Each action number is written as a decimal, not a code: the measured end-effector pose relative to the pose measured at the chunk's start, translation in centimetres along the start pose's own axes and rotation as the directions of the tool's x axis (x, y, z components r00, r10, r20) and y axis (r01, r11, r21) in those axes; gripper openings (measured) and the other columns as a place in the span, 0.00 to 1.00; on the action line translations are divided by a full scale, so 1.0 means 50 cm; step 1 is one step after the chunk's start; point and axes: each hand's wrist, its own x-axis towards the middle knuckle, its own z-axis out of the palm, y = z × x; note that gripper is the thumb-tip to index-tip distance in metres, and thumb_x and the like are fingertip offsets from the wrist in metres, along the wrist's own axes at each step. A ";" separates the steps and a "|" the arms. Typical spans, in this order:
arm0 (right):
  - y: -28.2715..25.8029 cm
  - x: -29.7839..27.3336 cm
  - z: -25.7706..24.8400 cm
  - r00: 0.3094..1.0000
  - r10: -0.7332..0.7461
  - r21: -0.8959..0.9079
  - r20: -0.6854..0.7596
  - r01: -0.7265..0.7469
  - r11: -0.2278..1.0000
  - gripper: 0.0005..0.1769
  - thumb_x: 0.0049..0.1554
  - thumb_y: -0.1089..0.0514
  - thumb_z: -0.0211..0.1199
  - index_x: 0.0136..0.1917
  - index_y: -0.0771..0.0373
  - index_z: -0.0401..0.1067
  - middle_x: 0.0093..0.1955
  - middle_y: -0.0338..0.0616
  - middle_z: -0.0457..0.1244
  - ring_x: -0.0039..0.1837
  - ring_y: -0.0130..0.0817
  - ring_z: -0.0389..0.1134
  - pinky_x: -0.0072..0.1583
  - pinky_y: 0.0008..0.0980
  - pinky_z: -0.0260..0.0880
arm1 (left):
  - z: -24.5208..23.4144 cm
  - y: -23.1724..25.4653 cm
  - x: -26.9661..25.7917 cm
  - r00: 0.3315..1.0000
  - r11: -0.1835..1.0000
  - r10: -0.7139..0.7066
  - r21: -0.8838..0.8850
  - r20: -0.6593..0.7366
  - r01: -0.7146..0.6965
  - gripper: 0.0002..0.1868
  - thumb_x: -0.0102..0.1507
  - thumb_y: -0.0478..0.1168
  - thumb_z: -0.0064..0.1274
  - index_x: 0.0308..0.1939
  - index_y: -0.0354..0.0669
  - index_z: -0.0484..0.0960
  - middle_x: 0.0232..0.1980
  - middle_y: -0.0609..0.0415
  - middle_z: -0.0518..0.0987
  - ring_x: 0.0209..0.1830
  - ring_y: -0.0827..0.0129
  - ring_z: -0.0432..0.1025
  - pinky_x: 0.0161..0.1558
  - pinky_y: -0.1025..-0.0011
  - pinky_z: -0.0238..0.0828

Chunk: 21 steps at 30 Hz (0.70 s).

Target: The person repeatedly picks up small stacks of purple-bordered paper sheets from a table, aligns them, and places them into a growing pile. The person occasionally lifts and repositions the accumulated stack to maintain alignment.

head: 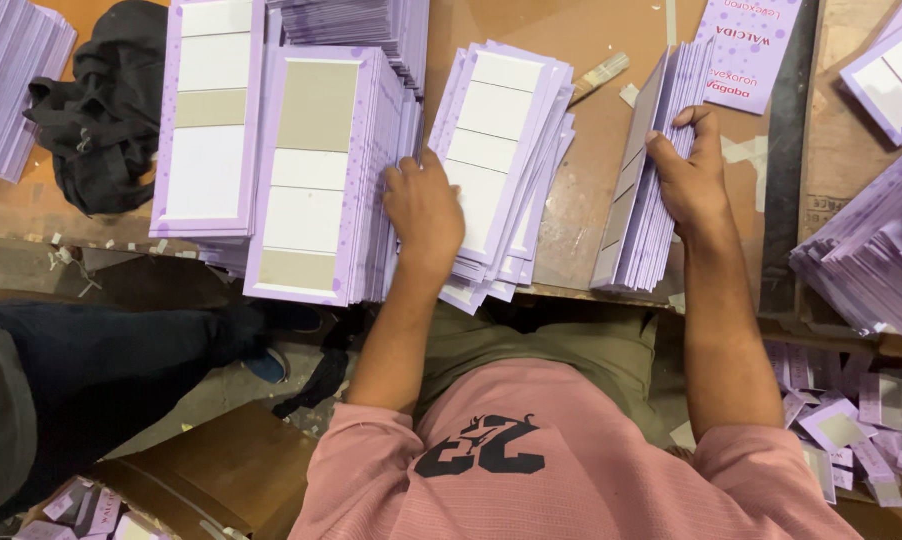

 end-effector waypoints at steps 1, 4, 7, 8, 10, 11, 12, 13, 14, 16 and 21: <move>0.001 0.001 -0.001 1.000 0.004 -0.012 -0.004 -0.004 1.000 0.18 0.68 0.68 0.60 0.61 0.54 0.56 0.54 0.40 0.61 0.48 0.22 0.63 0.48 0.23 0.68 | 0.007 0.014 0.000 0.998 0.993 0.048 -0.105 -0.031 -0.051 0.32 0.53 0.43 0.65 0.57 0.30 0.74 0.47 0.38 0.80 0.46 0.46 0.76 0.42 0.55 0.75; 0.005 0.001 -0.001 1.000 0.014 -0.036 -0.007 -0.014 0.999 0.18 0.68 0.68 0.61 0.61 0.54 0.55 0.54 0.40 0.60 0.47 0.22 0.63 0.46 0.23 0.66 | 0.025 0.087 -0.018 0.988 0.818 0.099 -0.575 0.116 -0.014 0.31 0.60 0.43 0.62 0.65 0.34 0.73 0.48 0.41 0.80 0.43 0.56 0.77 0.45 0.61 0.77; 0.006 -0.001 0.002 1.000 -0.002 -0.016 0.000 0.002 1.000 0.18 0.68 0.68 0.62 0.61 0.54 0.55 0.53 0.40 0.60 0.46 0.22 0.62 0.45 0.23 0.65 | 0.042 0.180 -0.055 0.839 0.556 0.343 -0.811 0.422 0.181 0.39 0.54 0.47 0.64 0.66 0.36 0.71 0.44 0.40 0.79 0.37 0.53 0.76 0.41 0.59 0.76; 0.004 -0.003 0.002 1.000 -0.011 -0.003 0.007 0.011 1.000 0.18 0.69 0.68 0.62 0.62 0.54 0.55 0.54 0.40 0.60 0.47 0.22 0.62 0.46 0.23 0.65 | 0.048 0.207 -0.068 0.873 0.502 0.384 -0.862 0.301 0.076 0.38 0.56 0.48 0.64 0.66 0.33 0.70 0.47 0.37 0.78 0.40 0.52 0.76 0.43 0.59 0.76; -0.003 -0.004 -0.001 1.000 0.002 0.008 -0.002 -0.002 1.000 0.18 0.69 0.67 0.62 0.62 0.54 0.55 0.53 0.41 0.60 0.47 0.22 0.62 0.45 0.24 0.65 | 0.062 0.243 -0.085 0.892 0.378 0.450 -0.914 0.044 -0.145 0.39 0.60 0.48 0.63 0.66 0.26 0.67 0.52 0.32 0.76 0.45 0.48 0.76 0.48 0.57 0.75; -0.007 -0.005 -0.003 1.000 0.024 0.008 -0.017 -0.024 1.000 0.18 0.68 0.67 0.62 0.61 0.53 0.55 0.53 0.41 0.61 0.46 0.23 0.62 0.44 0.24 0.65 | 0.069 0.254 -0.088 0.901 0.431 0.430 -0.891 0.061 -0.146 0.36 0.61 0.48 0.61 0.65 0.27 0.69 0.51 0.33 0.77 0.47 0.47 0.77 0.49 0.56 0.75; -0.010 -0.007 -0.005 0.998 0.048 0.009 -0.035 -0.047 0.999 0.19 0.67 0.66 0.62 0.61 0.53 0.55 0.52 0.41 0.61 0.45 0.23 0.63 0.43 0.24 0.66 | 0.075 0.263 -0.092 0.908 0.481 0.411 -0.865 0.079 -0.143 0.33 0.61 0.47 0.59 0.63 0.28 0.71 0.51 0.34 0.79 0.48 0.45 0.77 0.51 0.55 0.75; -0.015 -0.008 -0.010 0.998 0.050 -0.004 -0.038 -0.050 0.999 0.19 0.66 0.66 0.62 0.60 0.53 0.55 0.52 0.41 0.61 0.45 0.24 0.63 0.43 0.25 0.67 | 0.079 0.269 -0.094 0.915 0.531 0.391 -0.836 0.096 -0.139 0.30 0.62 0.46 0.58 0.62 0.30 0.73 0.50 0.35 0.80 0.50 0.44 0.77 0.53 0.54 0.75; -0.018 -0.010 -0.012 0.998 0.057 -0.016 -0.037 -0.058 0.998 0.20 0.66 0.66 0.63 0.60 0.52 0.54 0.52 0.41 0.61 0.45 0.24 0.64 0.43 0.26 0.68 | 0.080 0.272 -0.100 0.903 0.551 0.408 -0.824 0.133 -0.127 0.27 0.63 0.45 0.55 0.61 0.30 0.74 0.50 0.34 0.80 0.50 0.43 0.77 0.53 0.53 0.74; -0.021 -0.013 -0.013 0.999 0.040 -0.023 -0.023 -0.041 0.999 0.21 0.66 0.67 0.63 0.60 0.52 0.54 0.54 0.41 0.61 0.47 0.25 0.65 0.45 0.27 0.69 | 0.075 0.277 -0.111 0.878 0.595 0.433 -0.797 0.205 -0.107 0.21 0.65 0.42 0.51 0.58 0.31 0.76 0.50 0.33 0.80 0.51 0.41 0.76 0.55 0.51 0.74; -0.017 -0.013 -0.013 1.000 0.011 -0.044 -0.016 -0.012 0.999 0.22 0.65 0.70 0.61 0.61 0.51 0.54 0.54 0.41 0.60 0.48 0.26 0.65 0.47 0.28 0.70 | 0.032 0.305 -0.173 0.927 0.701 0.357 -0.690 0.119 -0.181 0.25 0.56 0.32 0.48 0.56 0.20 0.70 0.48 0.27 0.78 0.44 0.37 0.76 0.45 0.51 0.75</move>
